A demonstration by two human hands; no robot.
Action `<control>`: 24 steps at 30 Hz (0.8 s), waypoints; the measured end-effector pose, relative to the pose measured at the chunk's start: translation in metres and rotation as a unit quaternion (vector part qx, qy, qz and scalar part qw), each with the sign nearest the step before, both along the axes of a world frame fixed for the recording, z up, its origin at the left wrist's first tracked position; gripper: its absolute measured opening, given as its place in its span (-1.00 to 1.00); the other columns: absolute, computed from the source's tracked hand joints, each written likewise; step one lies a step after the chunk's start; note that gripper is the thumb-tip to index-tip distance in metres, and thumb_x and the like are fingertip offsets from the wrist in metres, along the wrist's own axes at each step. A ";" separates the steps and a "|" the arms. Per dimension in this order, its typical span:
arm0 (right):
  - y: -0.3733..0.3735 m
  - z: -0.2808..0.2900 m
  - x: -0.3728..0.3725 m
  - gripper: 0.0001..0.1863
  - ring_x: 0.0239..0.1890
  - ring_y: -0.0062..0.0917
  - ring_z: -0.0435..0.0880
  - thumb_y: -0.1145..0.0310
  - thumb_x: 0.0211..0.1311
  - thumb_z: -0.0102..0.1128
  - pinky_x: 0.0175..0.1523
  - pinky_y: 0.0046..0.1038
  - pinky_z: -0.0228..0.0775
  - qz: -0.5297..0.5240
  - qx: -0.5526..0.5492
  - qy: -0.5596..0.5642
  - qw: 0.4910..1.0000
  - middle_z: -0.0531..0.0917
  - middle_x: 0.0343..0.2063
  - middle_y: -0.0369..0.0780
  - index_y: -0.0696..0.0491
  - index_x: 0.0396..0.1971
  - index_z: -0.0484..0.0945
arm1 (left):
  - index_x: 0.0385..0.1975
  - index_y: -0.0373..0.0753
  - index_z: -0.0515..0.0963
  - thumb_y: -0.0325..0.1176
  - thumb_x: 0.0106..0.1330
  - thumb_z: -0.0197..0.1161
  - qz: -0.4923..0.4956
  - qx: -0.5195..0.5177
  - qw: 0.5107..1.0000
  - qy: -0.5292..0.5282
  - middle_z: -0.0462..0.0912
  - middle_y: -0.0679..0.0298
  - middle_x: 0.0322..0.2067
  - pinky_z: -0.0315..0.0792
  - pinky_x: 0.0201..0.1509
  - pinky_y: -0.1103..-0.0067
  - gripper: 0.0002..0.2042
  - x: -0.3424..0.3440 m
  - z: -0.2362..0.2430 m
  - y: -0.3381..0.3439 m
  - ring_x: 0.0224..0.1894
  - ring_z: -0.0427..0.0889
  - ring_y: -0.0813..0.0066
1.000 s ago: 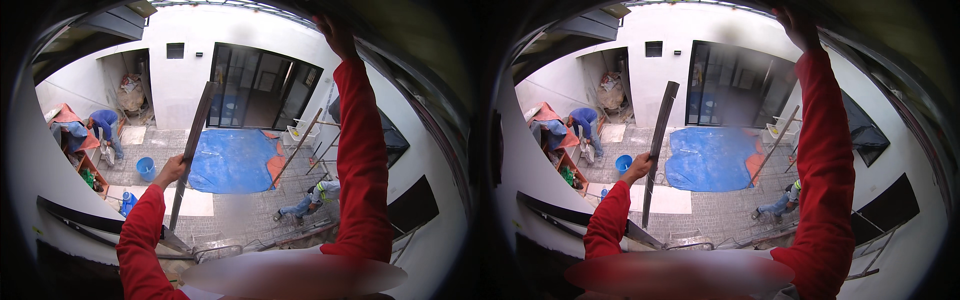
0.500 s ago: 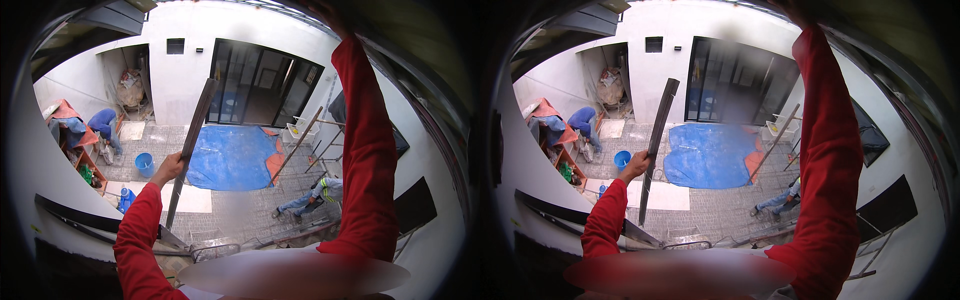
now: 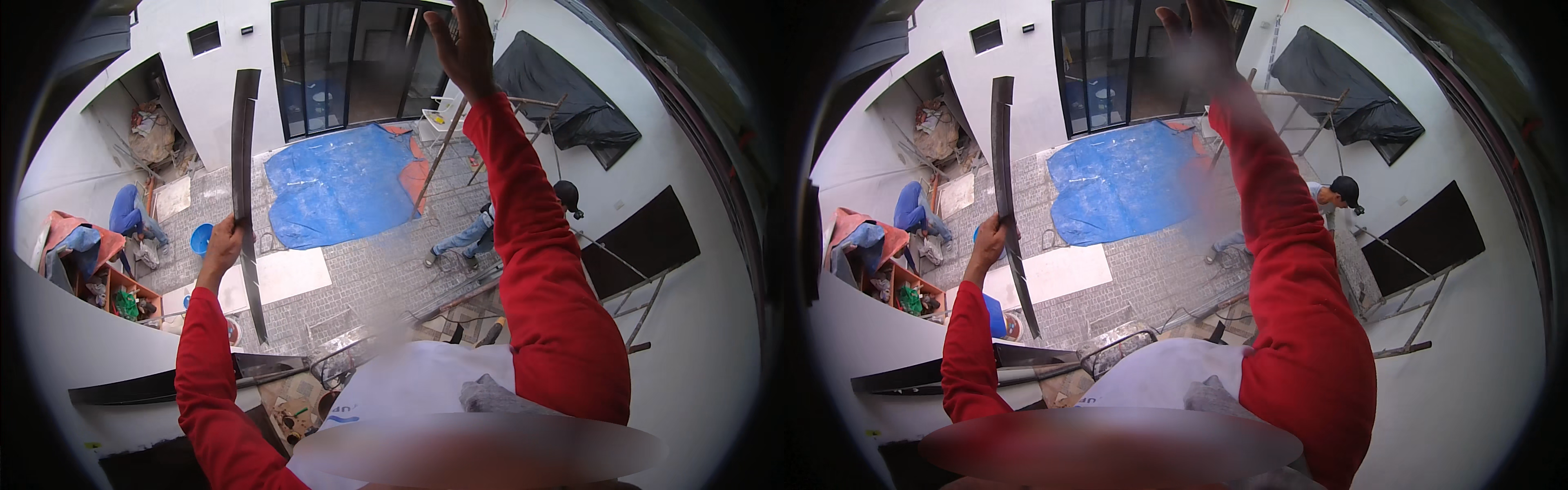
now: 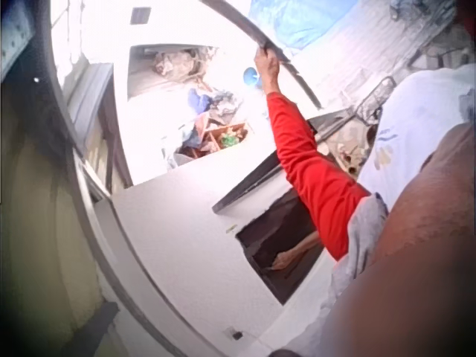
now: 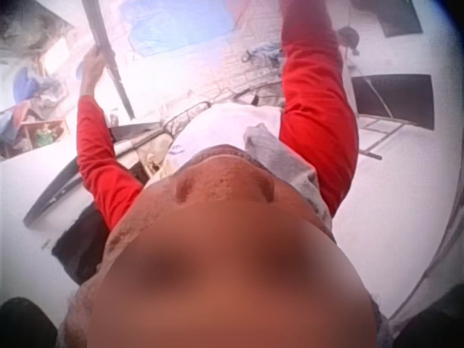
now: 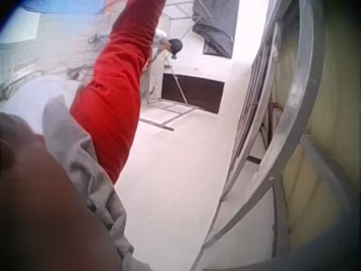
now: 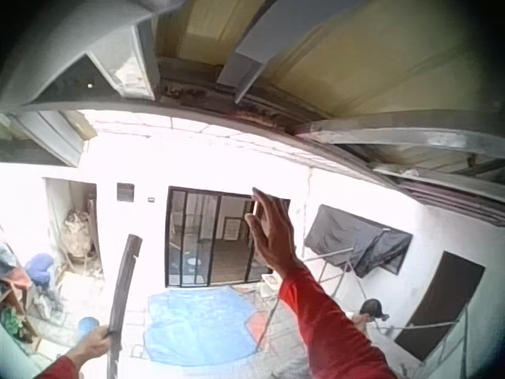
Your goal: The person measures and cuts a long metal trim piece using pliers, then positions and secures it along a wall or ceiling edge with a power drill. The person repeatedly aligns the trim and fastens it in place.
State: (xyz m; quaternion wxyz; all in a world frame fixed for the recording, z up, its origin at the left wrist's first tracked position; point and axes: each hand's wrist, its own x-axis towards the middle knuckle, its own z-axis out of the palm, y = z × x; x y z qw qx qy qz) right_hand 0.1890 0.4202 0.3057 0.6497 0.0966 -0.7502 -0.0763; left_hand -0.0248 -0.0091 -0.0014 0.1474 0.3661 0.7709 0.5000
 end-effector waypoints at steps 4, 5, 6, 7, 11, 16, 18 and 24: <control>0.004 -0.245 0.058 -0.23 -0.06 -0.33 0.75 0.27 0.33 0.39 -0.02 -0.27 0.60 0.054 -0.341 -0.393 0.852 0.70 -0.06 -0.11 -0.04 0.47 0.21 | -0.18 -0.34 0.54 -0.36 0.56 0.01 -0.012 0.031 0.998 -0.047 0.70 0.22 -0.42 0.59 -0.22 0.51 -0.80 -0.011 -0.011 -0.002 -0.34 0.72 0.47; 0.012 -0.301 0.082 -0.17 0.01 -0.31 0.73 0.26 0.33 0.39 0.02 -0.24 0.58 -0.028 -0.394 -0.495 0.774 0.69 -0.03 -0.07 -0.05 0.51 0.14 | -0.15 -0.33 0.55 -0.34 0.57 0.03 -0.016 0.035 0.999 -0.033 0.70 0.23 -0.40 0.59 -0.19 0.51 -0.80 -0.012 -0.012 -0.003 -0.34 0.72 0.47; 0.019 -0.355 0.108 -0.14 0.06 -0.26 0.71 0.27 0.34 0.38 0.06 -0.25 0.56 -0.078 -0.409 -0.548 0.726 0.68 0.00 -0.03 -0.06 0.54 0.10 | -0.14 -0.33 0.54 -0.34 0.57 0.03 -0.021 0.036 0.998 -0.038 0.69 0.23 -0.39 0.59 -0.17 0.51 -0.80 -0.014 -0.013 -0.004 -0.33 0.72 0.46; 0.026 -0.407 0.136 -0.12 -0.11 -0.20 0.74 0.31 0.24 0.42 0.04 -0.29 0.55 -0.084 -0.430 -0.580 0.686 0.68 -0.04 -0.01 -0.04 0.51 0.15 | -0.13 -0.34 0.54 -0.34 0.58 0.03 -0.024 0.036 0.998 -0.043 0.69 0.23 -0.39 0.59 -0.15 0.51 -0.80 -0.015 -0.014 -0.005 -0.32 0.72 0.46; 0.052 -0.567 0.264 -0.12 0.01 -0.24 0.74 0.27 0.24 0.41 -0.03 -0.20 0.62 -0.144 -0.592 -0.711 0.351 0.66 0.10 0.03 -0.02 0.51 0.16 | -0.10 -0.33 0.54 -0.37 0.57 0.01 -0.041 0.042 0.996 -0.073 0.70 0.23 -0.35 0.58 -0.10 0.50 -0.81 -0.017 -0.018 -0.006 -0.27 0.72 0.44; 0.059 -0.629 0.370 -0.19 -0.02 -0.30 0.77 0.17 0.33 0.37 -0.22 -0.35 0.65 -0.165 -0.685 -0.653 0.280 0.61 0.17 0.04 0.04 0.49 0.22 | -0.04 -0.32 0.53 -0.36 0.59 0.01 -0.054 0.038 0.995 -0.080 0.69 0.24 -0.33 0.59 -0.09 0.50 -0.80 -0.020 -0.025 -0.007 -0.27 0.71 0.46; 0.058 -0.622 0.383 -0.21 -0.05 -0.34 0.77 0.15 0.35 0.35 -0.21 -0.31 0.65 -0.142 -0.714 -0.616 0.302 0.58 0.20 0.03 0.05 0.48 0.23 | -0.04 -0.31 0.51 -0.33 0.61 0.03 -0.051 0.026 0.995 -0.079 0.66 0.24 -0.30 0.56 -0.03 0.49 -0.80 -0.022 -0.026 -0.008 -0.23 0.69 0.45; 0.049 -0.589 0.380 -0.27 -0.16 -0.40 0.78 0.11 0.37 0.33 -0.22 -0.31 0.63 -0.163 -0.689 -0.610 0.356 0.62 0.16 -0.02 0.03 0.44 0.31 | -0.03 -0.32 0.51 -0.31 0.63 0.03 -0.048 0.011 0.996 -0.069 0.65 0.23 -0.28 0.55 0.00 0.49 -0.79 -0.024 -0.026 -0.012 -0.19 0.69 0.44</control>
